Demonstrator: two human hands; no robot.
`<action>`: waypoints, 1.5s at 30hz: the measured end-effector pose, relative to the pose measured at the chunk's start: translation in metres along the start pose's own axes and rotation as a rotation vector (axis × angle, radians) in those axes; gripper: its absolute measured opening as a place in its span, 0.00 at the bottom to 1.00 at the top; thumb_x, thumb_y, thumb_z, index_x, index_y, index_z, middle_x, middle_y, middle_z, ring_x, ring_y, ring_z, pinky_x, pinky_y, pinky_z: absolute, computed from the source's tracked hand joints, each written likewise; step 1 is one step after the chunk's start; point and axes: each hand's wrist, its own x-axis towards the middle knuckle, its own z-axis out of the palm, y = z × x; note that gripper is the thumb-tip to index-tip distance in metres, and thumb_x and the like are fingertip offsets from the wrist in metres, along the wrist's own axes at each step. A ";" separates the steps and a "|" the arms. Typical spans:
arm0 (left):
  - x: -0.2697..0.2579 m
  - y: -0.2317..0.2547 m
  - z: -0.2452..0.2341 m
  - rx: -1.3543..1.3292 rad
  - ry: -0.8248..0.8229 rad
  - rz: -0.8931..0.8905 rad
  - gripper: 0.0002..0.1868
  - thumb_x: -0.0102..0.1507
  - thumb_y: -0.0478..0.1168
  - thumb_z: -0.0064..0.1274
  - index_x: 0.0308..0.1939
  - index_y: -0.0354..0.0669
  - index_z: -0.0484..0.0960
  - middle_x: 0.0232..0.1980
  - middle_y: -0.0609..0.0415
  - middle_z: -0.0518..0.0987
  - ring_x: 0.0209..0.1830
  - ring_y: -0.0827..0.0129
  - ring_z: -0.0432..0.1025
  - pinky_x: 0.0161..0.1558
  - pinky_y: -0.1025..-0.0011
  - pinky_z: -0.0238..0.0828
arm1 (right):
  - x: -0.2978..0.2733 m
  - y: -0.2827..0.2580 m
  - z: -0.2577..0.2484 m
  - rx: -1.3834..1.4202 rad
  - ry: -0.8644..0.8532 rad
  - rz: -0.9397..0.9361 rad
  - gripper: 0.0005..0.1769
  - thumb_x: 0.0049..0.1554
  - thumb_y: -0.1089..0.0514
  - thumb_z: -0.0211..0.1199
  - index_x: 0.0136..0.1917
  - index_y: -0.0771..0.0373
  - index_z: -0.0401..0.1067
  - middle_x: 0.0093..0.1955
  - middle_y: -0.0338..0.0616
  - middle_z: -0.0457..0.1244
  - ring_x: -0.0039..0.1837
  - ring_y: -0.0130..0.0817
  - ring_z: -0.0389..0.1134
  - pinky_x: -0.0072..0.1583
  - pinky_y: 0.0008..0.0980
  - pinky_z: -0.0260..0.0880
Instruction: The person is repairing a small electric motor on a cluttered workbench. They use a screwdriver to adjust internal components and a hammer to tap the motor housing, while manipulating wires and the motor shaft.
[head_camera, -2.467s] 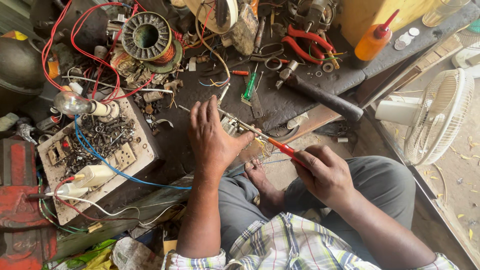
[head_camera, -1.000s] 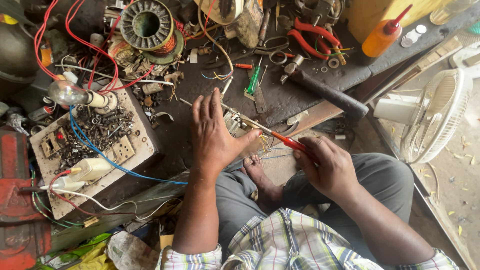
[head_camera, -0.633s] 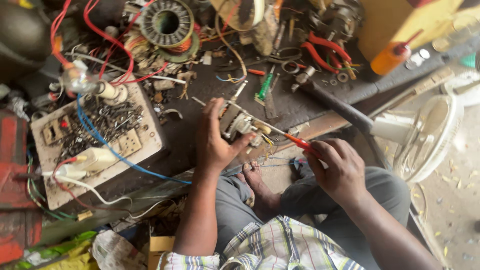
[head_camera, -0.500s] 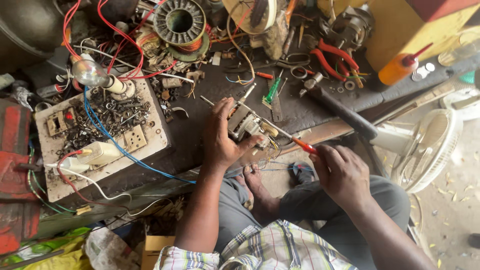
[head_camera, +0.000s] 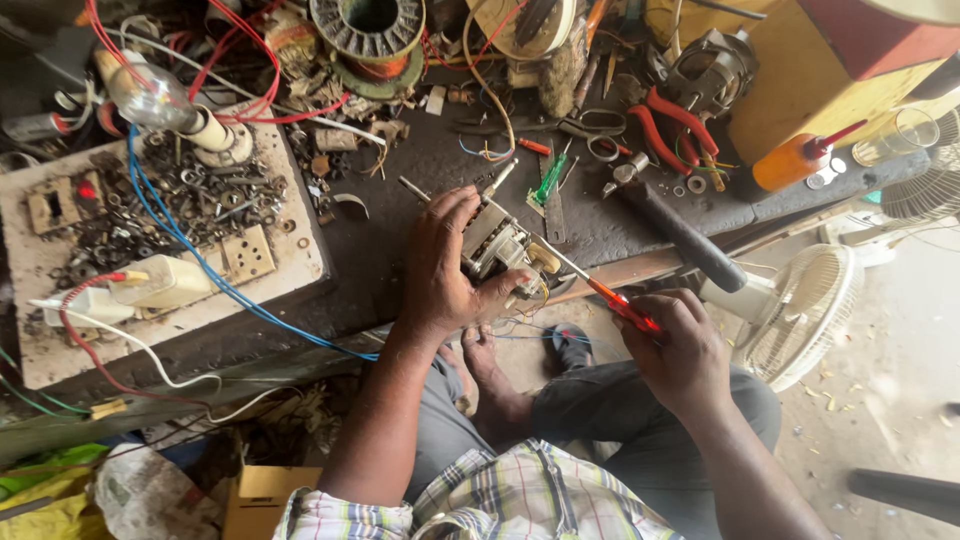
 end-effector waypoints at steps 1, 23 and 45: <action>0.000 -0.001 0.000 0.000 -0.001 0.002 0.51 0.58 0.64 0.68 0.71 0.33 0.64 0.71 0.39 0.68 0.73 0.44 0.65 0.74 0.50 0.62 | -0.002 0.001 -0.001 0.004 -0.002 -0.010 0.13 0.53 0.59 0.72 0.51 0.60 0.75 0.49 0.47 0.67 0.52 0.46 0.72 0.50 0.40 0.72; -0.003 -0.005 0.001 0.023 -0.037 -0.021 0.49 0.60 0.68 0.63 0.70 0.36 0.67 0.71 0.39 0.68 0.74 0.46 0.64 0.74 0.50 0.62 | 0.000 0.004 -0.008 -0.031 -0.024 -0.065 0.17 0.52 0.63 0.72 0.55 0.59 0.74 0.52 0.47 0.68 0.52 0.45 0.72 0.51 0.39 0.73; 0.000 -0.002 -0.003 0.002 -0.055 -0.030 0.47 0.59 0.65 0.66 0.69 0.36 0.68 0.71 0.44 0.70 0.75 0.46 0.63 0.76 0.50 0.58 | 0.007 -0.005 -0.012 -0.108 -0.045 -0.131 0.15 0.59 0.57 0.69 0.59 0.61 0.74 0.52 0.46 0.70 0.51 0.43 0.73 0.53 0.39 0.72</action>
